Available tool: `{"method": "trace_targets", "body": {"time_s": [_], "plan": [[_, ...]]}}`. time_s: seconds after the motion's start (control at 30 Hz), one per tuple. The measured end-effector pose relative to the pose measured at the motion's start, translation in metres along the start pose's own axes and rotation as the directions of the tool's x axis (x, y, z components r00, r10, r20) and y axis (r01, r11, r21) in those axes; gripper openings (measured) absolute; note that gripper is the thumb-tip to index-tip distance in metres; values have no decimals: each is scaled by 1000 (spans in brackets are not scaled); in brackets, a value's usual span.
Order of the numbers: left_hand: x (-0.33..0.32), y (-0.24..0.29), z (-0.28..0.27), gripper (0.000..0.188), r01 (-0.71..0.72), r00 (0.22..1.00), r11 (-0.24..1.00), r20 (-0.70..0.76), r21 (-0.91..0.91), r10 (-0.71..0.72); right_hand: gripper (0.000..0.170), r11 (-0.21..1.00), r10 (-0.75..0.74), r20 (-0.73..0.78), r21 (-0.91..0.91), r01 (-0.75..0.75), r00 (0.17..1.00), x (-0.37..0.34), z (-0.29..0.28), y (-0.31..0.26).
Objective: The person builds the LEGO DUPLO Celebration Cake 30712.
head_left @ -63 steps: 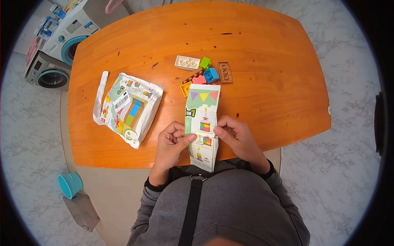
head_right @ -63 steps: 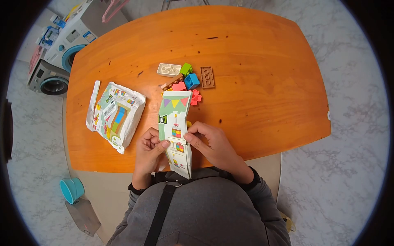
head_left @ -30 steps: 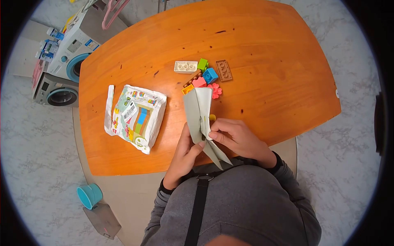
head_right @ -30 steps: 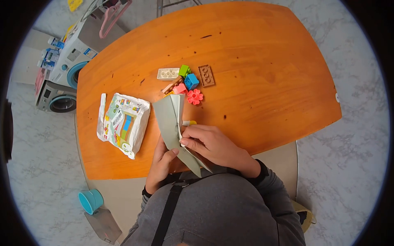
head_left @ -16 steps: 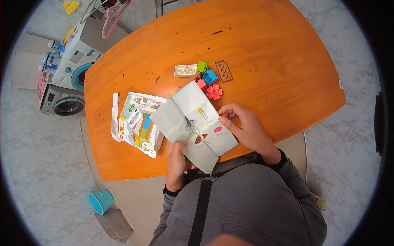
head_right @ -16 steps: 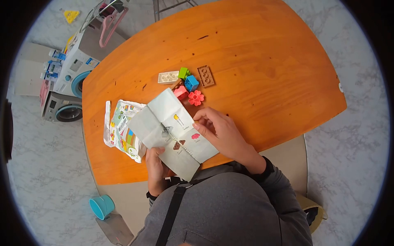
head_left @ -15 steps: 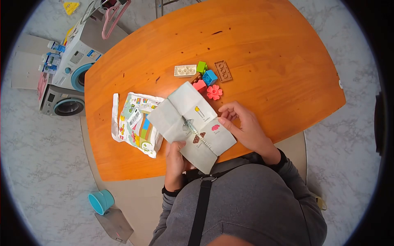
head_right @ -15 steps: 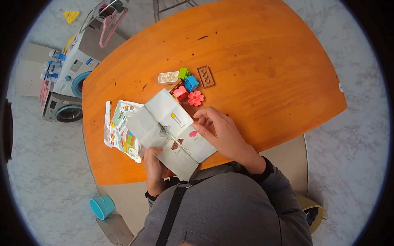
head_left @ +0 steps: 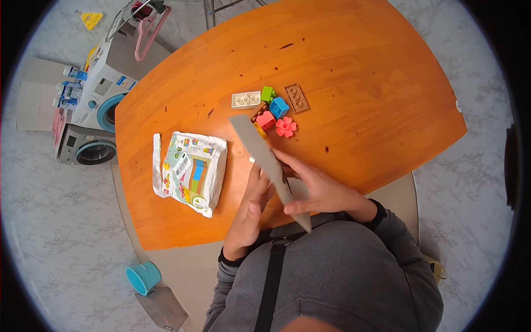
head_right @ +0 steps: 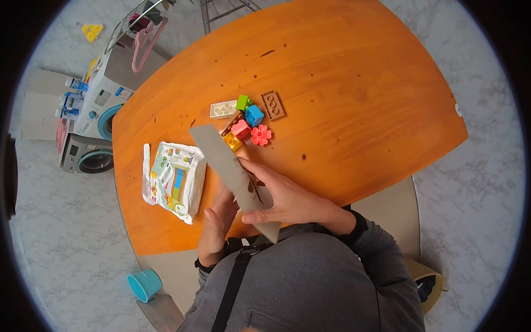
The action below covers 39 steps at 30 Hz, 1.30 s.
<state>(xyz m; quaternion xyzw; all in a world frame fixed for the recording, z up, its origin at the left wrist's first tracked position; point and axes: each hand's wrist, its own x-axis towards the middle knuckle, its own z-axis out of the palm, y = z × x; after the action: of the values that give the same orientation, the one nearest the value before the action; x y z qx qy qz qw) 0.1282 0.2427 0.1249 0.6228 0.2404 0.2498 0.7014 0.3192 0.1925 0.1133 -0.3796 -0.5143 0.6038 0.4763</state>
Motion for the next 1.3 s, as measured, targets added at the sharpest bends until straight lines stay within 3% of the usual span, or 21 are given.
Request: {"method": "trace_targets", "body": {"time_s": [0.07,0.1,0.17,0.23,0.27,0.33,0.4,0.47,0.6,0.77,0.87,0.93,1.03,1.13,1.3], "plan": [[6,-3,-4,84,-89,989,969,135,230,59,113,997,3,-4,75,-3,1000,-1,2,-7],[6,-2,-3,84,-89,989,969,132,230,59,111,989,8,-11,150,-6,1000,-1,3,-9],[6,5,1,82,-84,990,884,136,459,23,111,976,-23,21,217,18,1000,-1,-1,2],[7,14,7,73,-70,995,890,92,451,32,108,962,-78,13,265,72,997,-1,-3,5],[8,17,7,68,-56,997,840,76,540,17,100,950,-119,-29,288,122,993,0,-2,2],[10,15,7,52,-39,999,758,29,651,26,95,916,-50,-13,398,51,999,-4,-6,4],[11,9,8,51,-58,998,763,32,644,49,86,830,73,-2,554,-59,997,-7,-8,1],[13,7,10,51,-79,997,767,36,637,72,86,816,86,-12,574,-64,996,-7,-11,-1],[14,6,15,57,7,993,814,-97,580,60,84,786,141,-24,610,-97,990,-9,-12,-6],[14,2,14,72,79,980,811,-195,580,44,80,805,149,-1,581,-120,989,-10,-12,-7],[13,-8,13,82,66,953,861,-288,504,95,76,815,199,45,546,-191,979,-10,-11,-8],[15,-7,18,87,59,918,933,-387,355,89,75,824,214,77,520,-223,974,-9,-9,-8],[18,-11,20,86,18,868,943,-473,332,150,74,881,142,120,438,-181,983,-8,-8,-8],[16,-14,13,81,60,898,944,-431,324,91,75,886,150,158,416,-203,976,-10,-8,-6],[16,-14,10,74,5,930,950,-351,311,110,74,894,155,122,404,-191,980,-10,-11,-3]]}}
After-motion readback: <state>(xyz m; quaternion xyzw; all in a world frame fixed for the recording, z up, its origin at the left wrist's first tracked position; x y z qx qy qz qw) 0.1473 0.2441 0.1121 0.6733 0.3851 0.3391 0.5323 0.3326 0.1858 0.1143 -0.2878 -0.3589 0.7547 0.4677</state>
